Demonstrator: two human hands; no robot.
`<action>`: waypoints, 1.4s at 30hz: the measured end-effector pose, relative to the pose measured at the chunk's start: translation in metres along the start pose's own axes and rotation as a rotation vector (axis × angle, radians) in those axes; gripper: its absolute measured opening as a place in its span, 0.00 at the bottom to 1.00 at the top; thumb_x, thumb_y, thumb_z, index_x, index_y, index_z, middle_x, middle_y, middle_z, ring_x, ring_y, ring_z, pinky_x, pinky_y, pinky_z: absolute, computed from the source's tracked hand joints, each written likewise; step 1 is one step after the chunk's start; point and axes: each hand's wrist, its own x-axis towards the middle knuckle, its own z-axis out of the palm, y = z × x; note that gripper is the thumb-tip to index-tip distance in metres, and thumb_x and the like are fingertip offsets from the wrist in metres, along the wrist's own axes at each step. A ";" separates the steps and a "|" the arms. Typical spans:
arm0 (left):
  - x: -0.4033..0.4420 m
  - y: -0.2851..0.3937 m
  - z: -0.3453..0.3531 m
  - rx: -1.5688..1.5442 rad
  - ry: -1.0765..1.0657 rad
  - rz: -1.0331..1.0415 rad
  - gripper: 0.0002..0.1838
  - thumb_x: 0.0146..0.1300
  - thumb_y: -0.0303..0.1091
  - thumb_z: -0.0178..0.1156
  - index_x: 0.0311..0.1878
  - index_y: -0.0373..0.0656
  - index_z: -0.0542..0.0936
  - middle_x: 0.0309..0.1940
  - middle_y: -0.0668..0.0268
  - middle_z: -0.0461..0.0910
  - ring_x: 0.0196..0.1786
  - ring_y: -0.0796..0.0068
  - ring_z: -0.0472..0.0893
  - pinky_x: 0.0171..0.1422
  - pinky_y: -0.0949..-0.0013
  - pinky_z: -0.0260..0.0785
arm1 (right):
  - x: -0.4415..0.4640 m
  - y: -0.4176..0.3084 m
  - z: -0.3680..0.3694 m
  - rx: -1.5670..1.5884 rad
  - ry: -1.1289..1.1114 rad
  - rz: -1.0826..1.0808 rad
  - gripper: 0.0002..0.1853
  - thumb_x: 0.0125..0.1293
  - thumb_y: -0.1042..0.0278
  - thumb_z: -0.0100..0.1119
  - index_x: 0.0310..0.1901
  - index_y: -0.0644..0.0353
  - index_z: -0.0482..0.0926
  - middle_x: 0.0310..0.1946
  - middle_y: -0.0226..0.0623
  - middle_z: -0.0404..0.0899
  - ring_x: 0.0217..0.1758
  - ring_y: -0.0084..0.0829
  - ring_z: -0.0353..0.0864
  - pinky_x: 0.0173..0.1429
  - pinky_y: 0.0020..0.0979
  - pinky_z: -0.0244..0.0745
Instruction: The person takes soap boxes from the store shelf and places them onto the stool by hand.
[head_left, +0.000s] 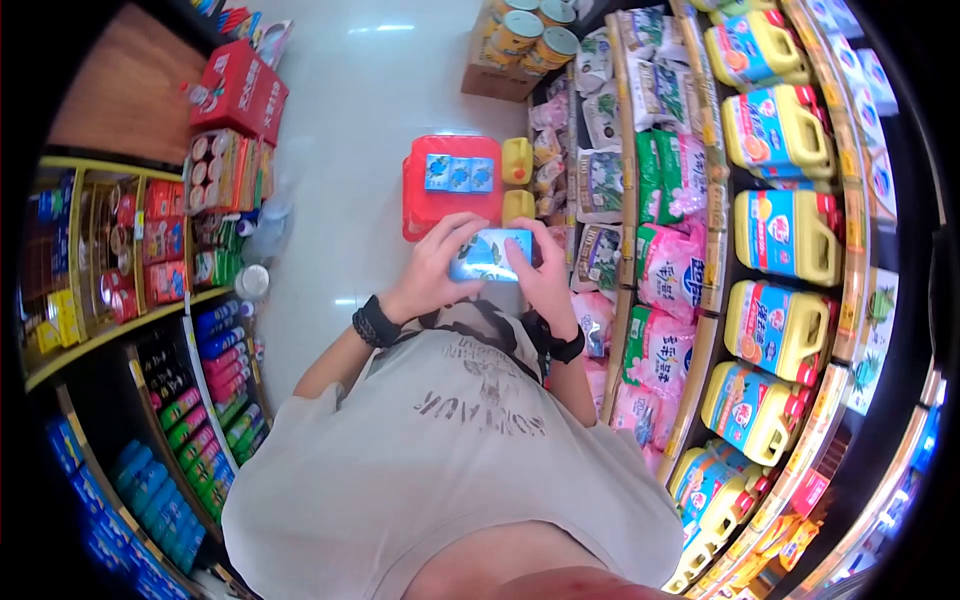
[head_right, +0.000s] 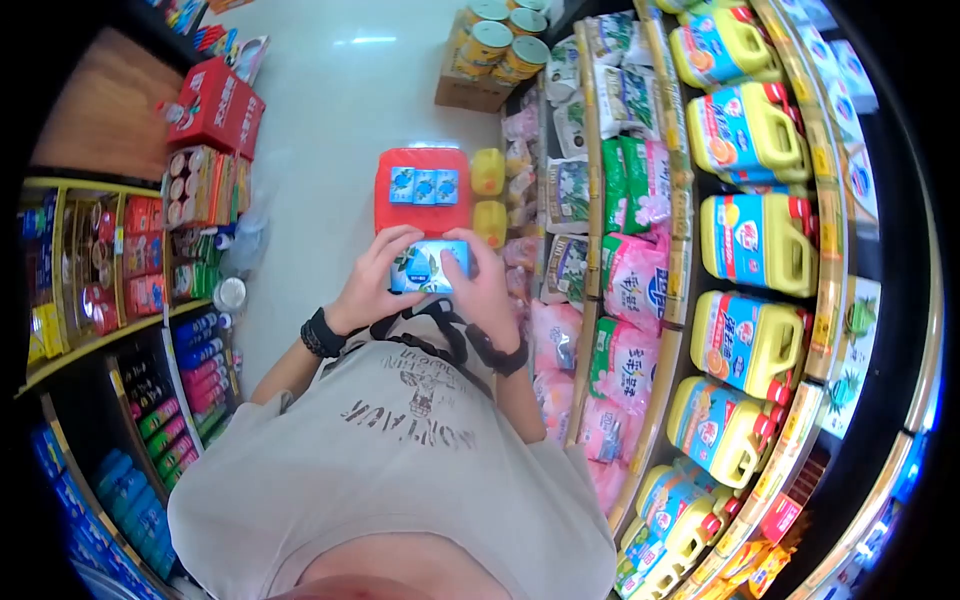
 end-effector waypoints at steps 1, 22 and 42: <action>-0.002 -0.003 -0.005 0.001 0.018 -0.013 0.39 0.43 0.26 0.74 0.63 0.38 0.72 0.59 0.52 0.72 0.60 0.50 0.76 0.63 0.59 0.70 | 0.005 -0.002 0.004 -0.009 -0.023 0.046 0.13 0.67 0.73 0.60 0.52 0.65 0.76 0.45 0.35 0.79 0.47 0.22 0.78 0.50 0.25 0.74; -0.003 -0.025 -0.030 0.120 0.118 -0.201 0.38 0.43 0.27 0.76 0.62 0.40 0.74 0.60 0.53 0.73 0.60 0.53 0.76 0.62 0.60 0.72 | 0.071 0.041 0.014 -0.096 -0.430 0.212 0.13 0.71 0.67 0.59 0.53 0.61 0.74 0.41 0.27 0.76 0.42 0.16 0.75 0.44 0.20 0.72; 0.105 -0.105 -0.020 -0.483 -0.160 -0.656 0.27 0.59 0.27 0.69 0.62 0.39 0.73 0.45 0.63 0.82 0.47 0.76 0.81 0.47 0.71 0.78 | 0.165 0.016 -0.095 -0.402 -0.478 -0.094 0.17 0.68 0.68 0.58 0.56 0.65 0.74 0.48 0.38 0.81 0.52 0.30 0.79 0.56 0.30 0.73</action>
